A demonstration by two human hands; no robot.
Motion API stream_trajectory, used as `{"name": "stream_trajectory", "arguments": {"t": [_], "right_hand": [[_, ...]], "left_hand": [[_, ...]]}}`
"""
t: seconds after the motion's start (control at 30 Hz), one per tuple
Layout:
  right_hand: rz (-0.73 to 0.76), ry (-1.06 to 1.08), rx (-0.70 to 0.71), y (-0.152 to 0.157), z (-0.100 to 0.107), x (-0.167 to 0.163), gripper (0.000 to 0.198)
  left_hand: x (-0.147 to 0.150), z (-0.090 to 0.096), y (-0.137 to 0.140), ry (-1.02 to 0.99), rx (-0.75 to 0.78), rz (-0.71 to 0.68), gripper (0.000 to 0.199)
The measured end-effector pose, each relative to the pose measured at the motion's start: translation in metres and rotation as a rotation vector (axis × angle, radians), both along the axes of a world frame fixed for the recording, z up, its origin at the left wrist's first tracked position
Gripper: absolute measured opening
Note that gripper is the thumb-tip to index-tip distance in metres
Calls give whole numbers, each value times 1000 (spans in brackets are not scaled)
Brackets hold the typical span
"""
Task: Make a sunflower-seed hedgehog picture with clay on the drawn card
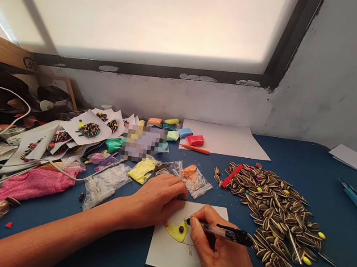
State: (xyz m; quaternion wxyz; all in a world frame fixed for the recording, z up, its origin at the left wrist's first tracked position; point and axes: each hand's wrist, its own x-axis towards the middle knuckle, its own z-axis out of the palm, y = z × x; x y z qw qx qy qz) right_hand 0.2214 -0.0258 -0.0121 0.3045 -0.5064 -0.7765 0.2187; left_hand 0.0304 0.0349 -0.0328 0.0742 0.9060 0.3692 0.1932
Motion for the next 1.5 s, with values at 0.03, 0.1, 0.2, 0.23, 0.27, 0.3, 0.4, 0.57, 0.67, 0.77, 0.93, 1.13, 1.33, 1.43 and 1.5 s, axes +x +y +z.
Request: {"name": "stream_trajectory", "arguments": {"t": [0.03,0.1,0.2,0.23,0.27,0.3,0.4,0.57,0.67,0.77,0.93,1.13,1.33,1.43,1.5], "right_hand": [[-4,-1,-2,0,0,0,32],[-10,-8,-6,1,0,-1,31],[-12,-10,-4,1,1,-2,31],[-11,-11,-3,1,1,-2,31],[-13,-15,-2,2,2,-2,31],[-18,-21,0,2,2,-2,32],[-24,-42,-6,2,4,-2,33],[-13,-31,0,2,3,-1,32],[-10,-39,-1,2,1,0,31],[-11,-48,-9,1,0,0,32],[-20,-23,-39,1,-1,2,32],[-141,-10,-56,1,-11,8,34],[-82,-34,-77,4,-6,4,34],[-78,-22,-67,4,-2,1,33],[-63,-7,-48,3,-1,1,31]], "left_hand": [[0,0,0,-1,2,2,3],[0,0,-1,-5,8,2,3],[0,0,-1,-6,11,1,3],[0,0,-1,-3,10,3,3],[0,0,-1,0,10,6,3],[0,0,-1,2,9,9,3],[0,0,-1,4,7,9,3],[0,1,-3,13,-5,10,3],[0,2,-2,19,-9,9,2],[0,2,-2,22,-6,10,2],[0,1,-1,7,10,4,2],[0,1,0,7,8,3,3],[-1,1,-1,7,0,3,3],[-1,1,-1,14,-4,2,3],[-1,0,-1,18,-4,1,3]]}}
